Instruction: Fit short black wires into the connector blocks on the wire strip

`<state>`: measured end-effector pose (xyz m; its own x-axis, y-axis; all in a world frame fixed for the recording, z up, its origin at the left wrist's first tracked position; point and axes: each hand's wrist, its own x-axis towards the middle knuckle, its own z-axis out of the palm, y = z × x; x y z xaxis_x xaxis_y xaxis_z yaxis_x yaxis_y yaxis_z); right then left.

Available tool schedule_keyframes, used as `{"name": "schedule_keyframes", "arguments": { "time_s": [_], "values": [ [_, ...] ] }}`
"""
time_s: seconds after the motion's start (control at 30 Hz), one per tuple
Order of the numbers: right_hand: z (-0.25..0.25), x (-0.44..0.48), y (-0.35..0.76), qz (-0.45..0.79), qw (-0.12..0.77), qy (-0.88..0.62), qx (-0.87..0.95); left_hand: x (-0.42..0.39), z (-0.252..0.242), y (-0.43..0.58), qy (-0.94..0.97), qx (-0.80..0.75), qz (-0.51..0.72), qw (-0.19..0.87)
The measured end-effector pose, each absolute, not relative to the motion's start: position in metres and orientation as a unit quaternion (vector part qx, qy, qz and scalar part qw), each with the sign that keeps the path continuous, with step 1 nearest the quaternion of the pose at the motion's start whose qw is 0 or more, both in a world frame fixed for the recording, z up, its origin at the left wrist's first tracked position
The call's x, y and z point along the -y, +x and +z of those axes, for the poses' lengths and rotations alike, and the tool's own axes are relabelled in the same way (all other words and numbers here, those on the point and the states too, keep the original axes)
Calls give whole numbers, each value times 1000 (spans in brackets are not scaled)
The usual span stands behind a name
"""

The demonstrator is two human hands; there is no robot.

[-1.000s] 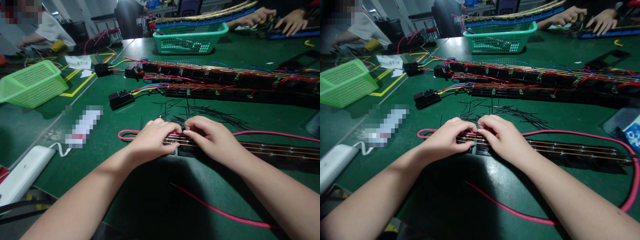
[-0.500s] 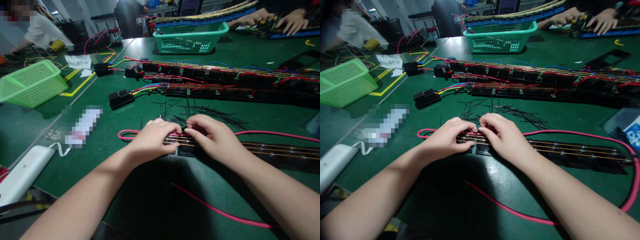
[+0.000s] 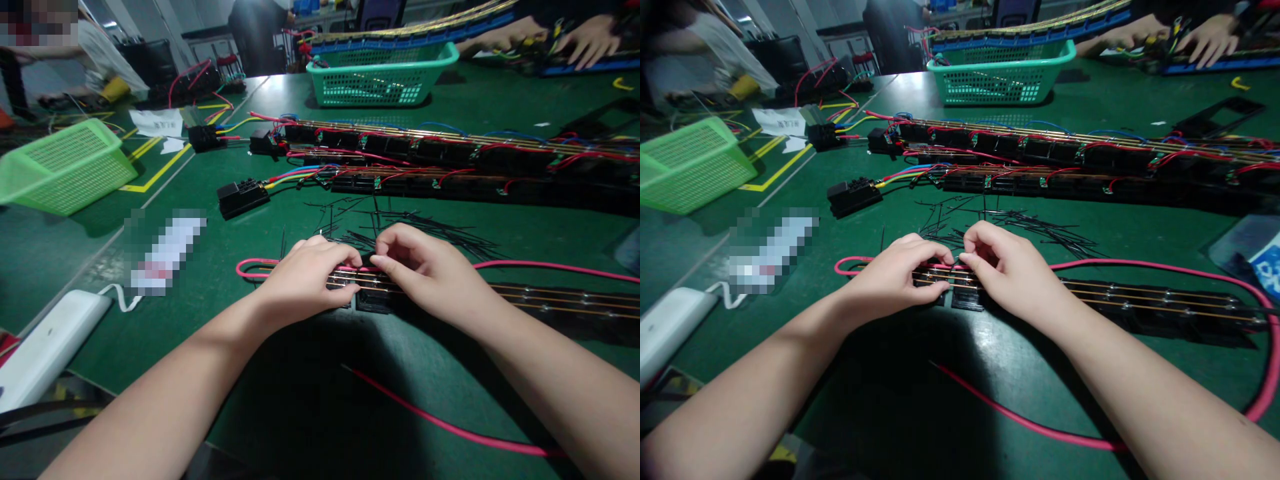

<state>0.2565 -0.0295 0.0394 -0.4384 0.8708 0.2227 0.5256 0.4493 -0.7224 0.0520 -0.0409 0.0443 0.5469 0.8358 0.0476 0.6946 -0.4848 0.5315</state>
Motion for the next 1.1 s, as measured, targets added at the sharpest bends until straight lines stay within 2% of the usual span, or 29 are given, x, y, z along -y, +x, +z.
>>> {"name": "schedule_keyframes", "arguments": {
  "time_s": [0.4,0.63,0.8,1.1],
  "values": [
    [37,32,254,343,339,-415,771,42,44,55,848,-456,180,201],
    [37,31,254,269,303,-425,809,37,46,59,853,-453,184,185],
    [34,32,253,207,248,-427,844,32,52,64,825,-458,228,240],
    [32,30,253,199,228,-436,847,12,44,65,745,-493,226,389]
  ]
}}
